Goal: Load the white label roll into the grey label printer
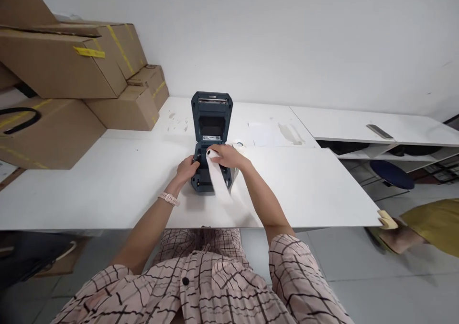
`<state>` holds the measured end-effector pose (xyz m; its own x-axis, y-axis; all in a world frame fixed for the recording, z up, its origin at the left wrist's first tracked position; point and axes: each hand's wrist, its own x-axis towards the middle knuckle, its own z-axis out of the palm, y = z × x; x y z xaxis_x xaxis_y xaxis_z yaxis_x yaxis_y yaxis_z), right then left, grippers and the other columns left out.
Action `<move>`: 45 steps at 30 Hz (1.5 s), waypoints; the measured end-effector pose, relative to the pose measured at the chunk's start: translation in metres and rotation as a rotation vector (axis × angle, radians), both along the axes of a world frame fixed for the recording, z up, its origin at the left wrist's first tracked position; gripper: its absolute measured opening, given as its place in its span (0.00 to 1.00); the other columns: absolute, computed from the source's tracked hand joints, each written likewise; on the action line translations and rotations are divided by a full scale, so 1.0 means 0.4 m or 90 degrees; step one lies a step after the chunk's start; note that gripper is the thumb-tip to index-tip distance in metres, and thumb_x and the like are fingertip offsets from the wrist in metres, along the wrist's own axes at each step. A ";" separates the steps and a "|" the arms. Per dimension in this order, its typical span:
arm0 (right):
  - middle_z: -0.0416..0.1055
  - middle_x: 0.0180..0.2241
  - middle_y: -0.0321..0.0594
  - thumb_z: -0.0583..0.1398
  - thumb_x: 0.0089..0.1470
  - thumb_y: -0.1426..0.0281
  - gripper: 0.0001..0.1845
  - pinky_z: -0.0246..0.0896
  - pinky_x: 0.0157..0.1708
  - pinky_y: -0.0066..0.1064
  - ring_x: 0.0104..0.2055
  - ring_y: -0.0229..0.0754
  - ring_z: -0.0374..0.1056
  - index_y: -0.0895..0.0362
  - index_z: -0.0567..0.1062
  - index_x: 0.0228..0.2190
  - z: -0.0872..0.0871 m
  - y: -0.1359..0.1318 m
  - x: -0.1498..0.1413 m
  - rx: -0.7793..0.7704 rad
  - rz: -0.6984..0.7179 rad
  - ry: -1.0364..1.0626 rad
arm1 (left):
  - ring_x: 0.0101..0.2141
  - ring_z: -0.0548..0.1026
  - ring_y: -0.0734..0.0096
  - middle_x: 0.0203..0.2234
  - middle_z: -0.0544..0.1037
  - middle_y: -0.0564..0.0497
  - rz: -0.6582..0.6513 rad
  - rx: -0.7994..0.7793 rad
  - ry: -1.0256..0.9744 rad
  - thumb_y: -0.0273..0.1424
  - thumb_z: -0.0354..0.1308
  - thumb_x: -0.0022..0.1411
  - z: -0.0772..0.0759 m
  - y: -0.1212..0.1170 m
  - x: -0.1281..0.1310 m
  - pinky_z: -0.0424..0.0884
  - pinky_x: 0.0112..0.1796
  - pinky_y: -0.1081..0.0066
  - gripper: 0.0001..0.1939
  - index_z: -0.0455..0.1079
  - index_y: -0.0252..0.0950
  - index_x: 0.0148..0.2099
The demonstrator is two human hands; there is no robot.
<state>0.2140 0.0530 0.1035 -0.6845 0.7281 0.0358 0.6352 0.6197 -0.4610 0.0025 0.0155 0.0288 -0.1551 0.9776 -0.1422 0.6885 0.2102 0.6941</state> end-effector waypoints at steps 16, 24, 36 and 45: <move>0.80 0.52 0.45 0.59 0.65 0.71 0.15 0.67 0.54 0.43 0.54 0.53 0.73 0.57 0.79 0.50 -0.104 -0.081 -0.070 0.148 -0.059 -0.050 | 0.40 0.79 0.56 0.38 0.82 0.45 0.035 0.021 -0.104 0.35 0.54 0.61 -0.022 -0.008 0.006 0.70 0.41 0.63 0.20 0.76 0.40 0.53; 0.78 0.55 0.52 0.52 0.70 0.70 0.18 0.69 0.59 0.49 0.59 0.53 0.72 0.59 0.80 0.50 -0.202 -0.278 -0.057 0.226 -0.115 0.196 | 0.47 0.78 0.58 0.51 0.80 0.41 0.074 0.075 -0.330 0.33 0.59 0.55 -0.070 0.004 0.019 0.72 0.46 0.65 0.26 0.72 0.35 0.57; 0.78 0.56 0.48 0.51 0.71 0.66 0.19 0.70 0.58 0.53 0.59 0.54 0.72 0.52 0.80 0.52 -0.213 -0.305 -0.082 0.203 -0.157 0.235 | 0.47 0.78 0.61 0.52 0.79 0.41 0.088 0.049 -0.479 0.33 0.65 0.53 -0.073 0.005 0.021 0.73 0.46 0.66 0.29 0.69 0.34 0.57; 0.76 0.58 0.52 0.50 0.71 0.67 0.20 0.69 0.60 0.53 0.60 0.56 0.72 0.57 0.79 0.53 -0.207 -0.315 -0.083 0.216 -0.153 0.199 | 0.47 0.78 0.62 0.54 0.79 0.41 0.090 0.040 -0.501 0.35 0.67 0.53 -0.063 -0.001 0.021 0.73 0.45 0.67 0.29 0.70 0.34 0.57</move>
<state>0.1807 -0.0732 0.0205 -0.4181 0.7754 0.4733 0.6423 0.6207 -0.4496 0.0109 0.0151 0.0037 -0.1547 0.9661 -0.2067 -0.0384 0.2032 0.9784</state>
